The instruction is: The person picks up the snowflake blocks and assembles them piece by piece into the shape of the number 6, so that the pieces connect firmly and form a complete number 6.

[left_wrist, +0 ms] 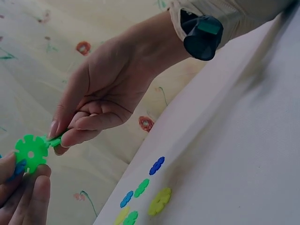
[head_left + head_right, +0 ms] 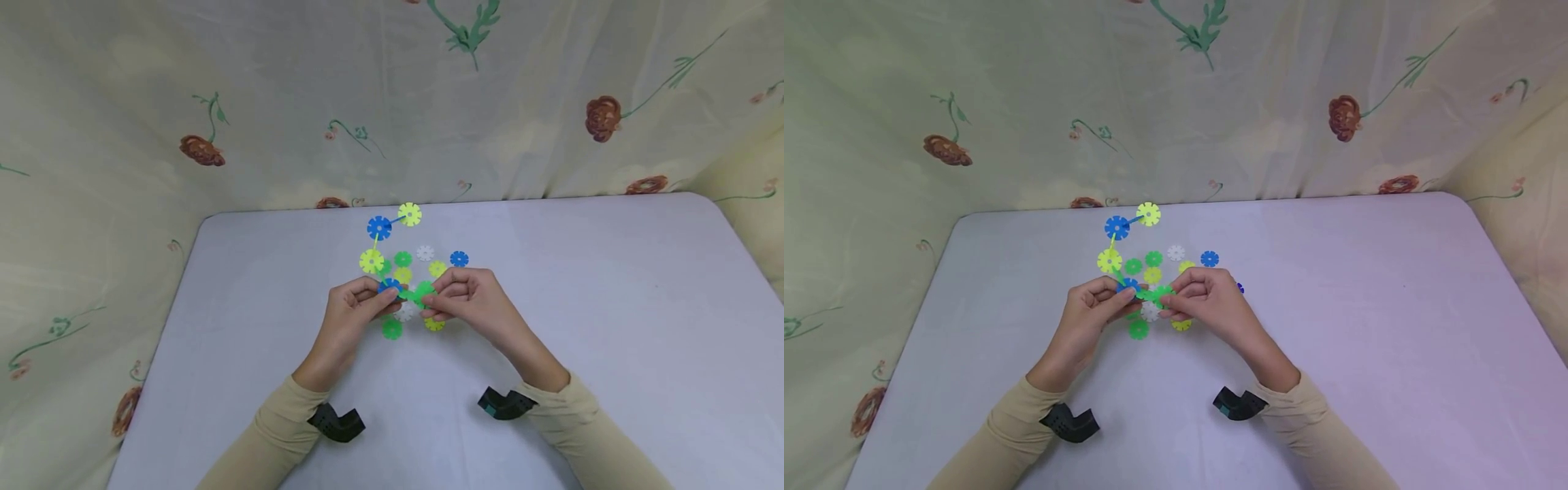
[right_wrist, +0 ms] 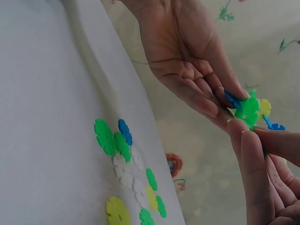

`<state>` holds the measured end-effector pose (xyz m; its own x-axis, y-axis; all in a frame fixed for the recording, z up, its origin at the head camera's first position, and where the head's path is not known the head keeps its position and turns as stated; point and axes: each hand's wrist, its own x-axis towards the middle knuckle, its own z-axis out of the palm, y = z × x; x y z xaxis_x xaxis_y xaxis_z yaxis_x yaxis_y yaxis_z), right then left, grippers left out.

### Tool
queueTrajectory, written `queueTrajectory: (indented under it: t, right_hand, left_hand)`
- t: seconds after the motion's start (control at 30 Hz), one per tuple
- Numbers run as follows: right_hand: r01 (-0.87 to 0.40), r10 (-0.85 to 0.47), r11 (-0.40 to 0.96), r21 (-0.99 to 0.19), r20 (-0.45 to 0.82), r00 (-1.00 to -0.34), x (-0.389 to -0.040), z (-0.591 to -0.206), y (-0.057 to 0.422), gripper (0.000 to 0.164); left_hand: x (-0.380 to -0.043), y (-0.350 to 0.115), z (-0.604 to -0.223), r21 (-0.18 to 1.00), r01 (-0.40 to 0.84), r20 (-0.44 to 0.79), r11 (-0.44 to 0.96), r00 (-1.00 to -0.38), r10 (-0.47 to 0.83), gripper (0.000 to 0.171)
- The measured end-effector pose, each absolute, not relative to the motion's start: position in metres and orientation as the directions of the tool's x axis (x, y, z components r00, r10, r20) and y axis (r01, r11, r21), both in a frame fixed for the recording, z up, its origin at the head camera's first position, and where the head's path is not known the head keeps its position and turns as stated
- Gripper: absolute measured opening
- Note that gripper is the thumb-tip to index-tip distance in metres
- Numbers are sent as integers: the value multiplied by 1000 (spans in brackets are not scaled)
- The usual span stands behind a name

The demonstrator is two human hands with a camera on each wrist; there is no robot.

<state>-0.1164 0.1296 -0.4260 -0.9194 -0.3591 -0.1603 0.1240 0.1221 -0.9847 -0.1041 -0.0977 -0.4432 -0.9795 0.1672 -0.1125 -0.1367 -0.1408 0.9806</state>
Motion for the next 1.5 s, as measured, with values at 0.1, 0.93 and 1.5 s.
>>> queueTrajectory:
  t: [0.1,0.93,1.5]
  right_hand:
    - [125,-344,125,-984,-161,-925,-115,-426,128,18]
    - [73,-347,131,-989,-114,-931,-116,-431,126,15]
    - [-82,-339,295,-952,-24,-941,-108,-435,117,22]
  left_hand:
    - [-104,-98,-443,981,-128,-102,-147,-979,175,14]
    - [-106,-99,-441,994,-79,-62,-79,-979,195,16]
    - [-102,-94,-442,993,-115,-118,24,-975,189,33]
